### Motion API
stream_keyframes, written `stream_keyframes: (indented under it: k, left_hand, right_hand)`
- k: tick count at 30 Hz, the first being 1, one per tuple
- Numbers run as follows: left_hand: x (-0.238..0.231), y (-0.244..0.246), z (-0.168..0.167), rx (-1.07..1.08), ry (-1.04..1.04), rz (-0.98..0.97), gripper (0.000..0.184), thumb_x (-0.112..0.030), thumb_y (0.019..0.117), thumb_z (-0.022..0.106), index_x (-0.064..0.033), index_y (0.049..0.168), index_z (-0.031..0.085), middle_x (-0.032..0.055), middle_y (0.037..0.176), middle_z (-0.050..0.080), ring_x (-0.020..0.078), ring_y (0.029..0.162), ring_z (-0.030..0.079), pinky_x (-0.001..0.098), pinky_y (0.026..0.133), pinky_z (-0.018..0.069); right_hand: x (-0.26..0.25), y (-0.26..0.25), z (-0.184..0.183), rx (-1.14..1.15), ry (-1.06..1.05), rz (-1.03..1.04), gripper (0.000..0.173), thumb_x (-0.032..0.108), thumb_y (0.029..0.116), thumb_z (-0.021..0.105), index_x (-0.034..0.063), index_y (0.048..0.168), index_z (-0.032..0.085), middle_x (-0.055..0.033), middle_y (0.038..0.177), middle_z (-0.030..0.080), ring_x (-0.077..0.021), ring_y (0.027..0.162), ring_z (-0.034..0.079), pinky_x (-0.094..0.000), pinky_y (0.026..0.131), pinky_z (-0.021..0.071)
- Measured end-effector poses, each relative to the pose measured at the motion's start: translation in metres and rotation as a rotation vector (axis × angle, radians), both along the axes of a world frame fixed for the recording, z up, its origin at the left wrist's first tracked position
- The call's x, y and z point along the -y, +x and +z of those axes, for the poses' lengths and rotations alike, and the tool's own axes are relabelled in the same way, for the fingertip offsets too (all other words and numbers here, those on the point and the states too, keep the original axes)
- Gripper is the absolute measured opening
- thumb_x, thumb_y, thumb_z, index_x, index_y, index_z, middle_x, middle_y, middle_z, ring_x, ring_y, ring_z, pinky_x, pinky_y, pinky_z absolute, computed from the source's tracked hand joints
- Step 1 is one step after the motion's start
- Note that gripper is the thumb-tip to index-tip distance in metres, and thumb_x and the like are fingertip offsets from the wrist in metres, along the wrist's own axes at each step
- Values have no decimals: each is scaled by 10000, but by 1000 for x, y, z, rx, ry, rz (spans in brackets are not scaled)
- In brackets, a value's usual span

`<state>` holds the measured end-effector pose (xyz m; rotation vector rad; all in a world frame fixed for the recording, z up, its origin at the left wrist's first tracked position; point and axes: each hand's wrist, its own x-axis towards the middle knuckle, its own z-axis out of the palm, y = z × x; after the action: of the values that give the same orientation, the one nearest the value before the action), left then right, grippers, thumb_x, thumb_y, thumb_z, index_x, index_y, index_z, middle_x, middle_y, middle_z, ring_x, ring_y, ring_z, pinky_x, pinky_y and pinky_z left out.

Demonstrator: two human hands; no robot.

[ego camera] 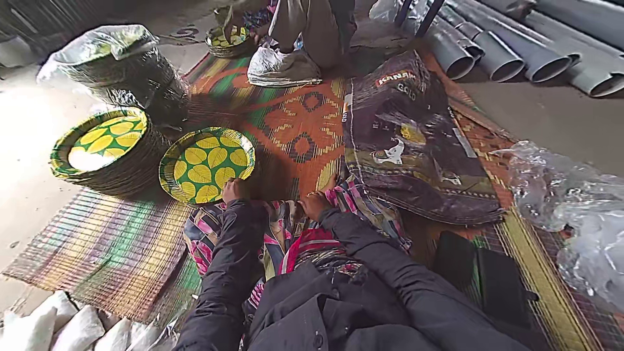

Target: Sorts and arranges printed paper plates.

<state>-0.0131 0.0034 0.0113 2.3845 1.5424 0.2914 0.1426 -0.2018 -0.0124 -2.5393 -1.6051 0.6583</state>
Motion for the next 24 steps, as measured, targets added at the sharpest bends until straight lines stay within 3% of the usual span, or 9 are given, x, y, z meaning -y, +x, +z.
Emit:
stream_keyframes:
  k: [3,5,8,12,14,16,19,21,24]
  left_hand:
    - [11,0,17,101,125,74,320,-22,1014,485,-23,1275,671,238,1356,641,390,1334,573,575,1156,383]
    - [22,-7,21,287,348,4,293,16,990,499,33,1213,690,271,1263,680,430,1287,597,590,1181,323]
    - [29,-9,12,581,804,-324,178,43,917,595,60,1014,743,254,1028,750,465,1051,709,692,1062,405]
    - [60,1,3,708,942,-748,182,-16,939,594,-27,1000,765,152,1032,780,331,1050,736,578,1057,461]
    - [63,7,3,753,993,-768,191,-73,985,566,-101,1019,752,95,1047,777,272,1101,707,512,1101,417]
    - [60,9,2,755,1032,-640,180,-162,1022,571,-134,1088,736,108,1158,754,288,1199,665,539,1127,375]
    - [42,7,5,713,928,-305,444,-408,1061,526,-36,1252,674,243,1303,671,437,1283,603,660,1129,360]
    - [32,-3,8,594,623,-162,580,-294,942,682,64,1388,586,337,1414,573,548,1357,507,753,1132,290]
    - [13,-14,21,185,30,45,761,-204,936,721,-14,1584,371,289,1626,348,474,1550,242,718,1224,84]
  right_hand:
    - [2,0,-5,-15,70,-10,479,305,1125,345,-28,1370,588,-277,1361,616,-402,1368,525,-524,1213,291]
    - [4,-5,-7,-25,343,-70,502,217,1068,520,-48,1492,478,-317,1518,469,-466,1459,400,-551,1230,267]
    - [-7,-6,7,369,1018,-60,719,181,790,801,-82,1413,558,-349,1444,537,-575,1326,515,-702,1076,402]
    - [-23,-1,60,471,1064,115,473,-51,821,697,27,1287,709,-256,1311,678,-503,1241,625,-723,1054,426]
    - [-32,7,63,468,1049,200,282,-110,857,626,14,1046,795,-200,1066,776,-413,1044,742,-609,952,554]
    - [-39,13,60,540,1079,180,271,-105,854,614,-1,1024,797,-172,1065,786,-378,1013,759,-551,896,588]
    - [-51,21,62,587,1077,23,385,-141,839,604,-32,1179,751,-203,1222,737,-423,1132,711,-578,949,559]
    - [-53,25,53,543,907,-77,463,-150,870,570,-45,1307,679,-230,1354,664,-460,1254,635,-603,1048,491]
    - [-48,31,35,324,322,-193,516,-57,1020,426,29,1525,482,-174,1590,462,-394,1481,417,-567,1219,281]
